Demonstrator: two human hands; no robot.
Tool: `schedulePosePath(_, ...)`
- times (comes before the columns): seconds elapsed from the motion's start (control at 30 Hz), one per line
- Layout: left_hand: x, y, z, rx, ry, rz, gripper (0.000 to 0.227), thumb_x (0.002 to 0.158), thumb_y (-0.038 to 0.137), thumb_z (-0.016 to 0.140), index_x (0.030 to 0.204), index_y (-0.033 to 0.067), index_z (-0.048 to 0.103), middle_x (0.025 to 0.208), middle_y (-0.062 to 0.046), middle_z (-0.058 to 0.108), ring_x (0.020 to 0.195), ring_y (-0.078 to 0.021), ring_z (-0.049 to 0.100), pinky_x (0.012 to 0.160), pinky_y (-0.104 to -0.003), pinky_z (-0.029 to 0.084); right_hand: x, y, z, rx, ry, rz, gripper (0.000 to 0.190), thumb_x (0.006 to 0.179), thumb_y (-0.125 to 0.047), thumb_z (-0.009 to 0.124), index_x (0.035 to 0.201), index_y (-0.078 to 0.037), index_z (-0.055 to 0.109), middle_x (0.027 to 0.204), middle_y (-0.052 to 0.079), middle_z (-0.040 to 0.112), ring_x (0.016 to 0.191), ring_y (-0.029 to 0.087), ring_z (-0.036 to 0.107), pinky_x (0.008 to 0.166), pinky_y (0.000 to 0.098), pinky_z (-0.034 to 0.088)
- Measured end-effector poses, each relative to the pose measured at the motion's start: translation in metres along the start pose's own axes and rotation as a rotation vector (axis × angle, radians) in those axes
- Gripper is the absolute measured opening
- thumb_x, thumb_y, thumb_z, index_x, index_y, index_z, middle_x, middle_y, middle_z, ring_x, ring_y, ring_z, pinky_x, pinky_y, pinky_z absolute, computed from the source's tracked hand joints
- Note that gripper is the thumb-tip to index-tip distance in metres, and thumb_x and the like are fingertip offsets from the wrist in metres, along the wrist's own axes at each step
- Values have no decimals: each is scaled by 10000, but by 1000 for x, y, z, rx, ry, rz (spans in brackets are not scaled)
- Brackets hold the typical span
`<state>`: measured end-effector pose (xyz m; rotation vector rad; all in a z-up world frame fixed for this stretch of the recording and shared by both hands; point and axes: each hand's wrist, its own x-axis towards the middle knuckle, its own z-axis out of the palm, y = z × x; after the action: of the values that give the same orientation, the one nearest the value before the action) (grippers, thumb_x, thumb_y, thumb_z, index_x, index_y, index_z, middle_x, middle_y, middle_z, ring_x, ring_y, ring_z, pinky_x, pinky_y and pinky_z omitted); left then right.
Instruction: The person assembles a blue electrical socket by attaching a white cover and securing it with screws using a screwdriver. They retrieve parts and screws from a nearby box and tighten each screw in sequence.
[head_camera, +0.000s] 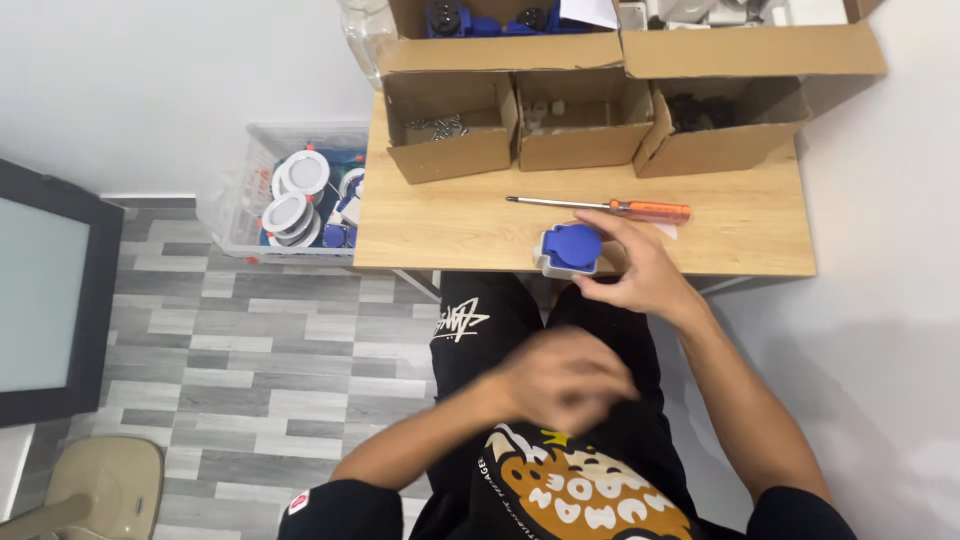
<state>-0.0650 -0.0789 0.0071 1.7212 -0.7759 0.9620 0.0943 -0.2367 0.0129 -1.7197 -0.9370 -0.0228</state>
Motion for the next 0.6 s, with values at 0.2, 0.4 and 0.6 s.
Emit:
schedulePosePath(0.2,-68,44,121,-629,-1196,-290,601,1060,535,454,1351,69,696,1353,-162,788,1304,-356,749,1138,-411,598,20,-4,13,-293,-211,-58,605,951,-151,807,1523,-145,611,1484,125,673,1305,290,690,1102,401,537)
schedulePosePath(0.4,-327,-1,267,-517,-1710,-1124,437,1086,178,663,1505,61,711,1551,-73,694,1425,-134,609,1217,-258,424,22,0,14,-295,-134,-74,568,991,-162,803,1528,-114,625,1448,151,643,1282,284,679,1144,377,517)
schedulePosePath(0.6,-359,14,255,-552,-1726,-992,407,1062,193,663,1444,60,708,1488,-78,703,1358,-144,622,1164,-270,442,17,0,2,-342,-42,-101,664,908,-287,890,1523,-183,663,1497,147,654,1349,377,670,1146,503,528)
